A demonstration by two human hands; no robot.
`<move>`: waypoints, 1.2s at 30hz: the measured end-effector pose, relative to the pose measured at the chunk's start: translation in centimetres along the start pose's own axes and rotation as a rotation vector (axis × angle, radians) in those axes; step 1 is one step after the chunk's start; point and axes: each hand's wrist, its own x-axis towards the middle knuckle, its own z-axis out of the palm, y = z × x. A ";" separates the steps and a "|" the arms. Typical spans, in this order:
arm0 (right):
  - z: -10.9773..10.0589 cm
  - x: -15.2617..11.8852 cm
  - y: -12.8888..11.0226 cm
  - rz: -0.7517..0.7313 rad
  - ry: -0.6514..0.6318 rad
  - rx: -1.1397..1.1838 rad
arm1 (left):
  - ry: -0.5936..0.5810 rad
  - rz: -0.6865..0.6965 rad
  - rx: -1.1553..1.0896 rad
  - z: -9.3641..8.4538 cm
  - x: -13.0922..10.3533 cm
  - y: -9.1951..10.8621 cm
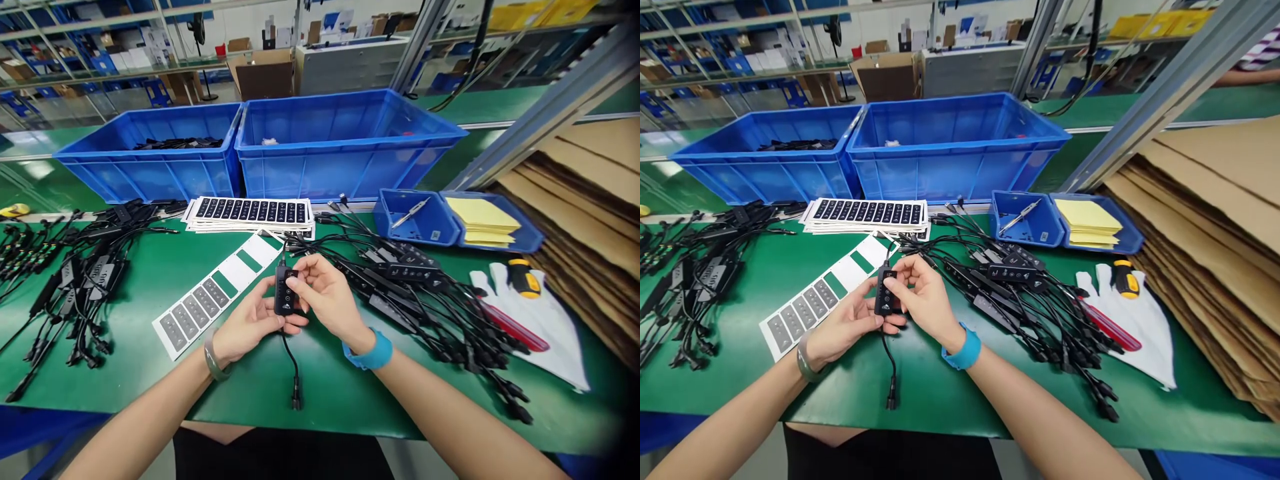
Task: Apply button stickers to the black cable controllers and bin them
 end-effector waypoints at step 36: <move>0.1 -0.1 -0.1 0.033 0.016 -0.012 | -0.019 -0.003 0.016 -0.1 0.0 -0.3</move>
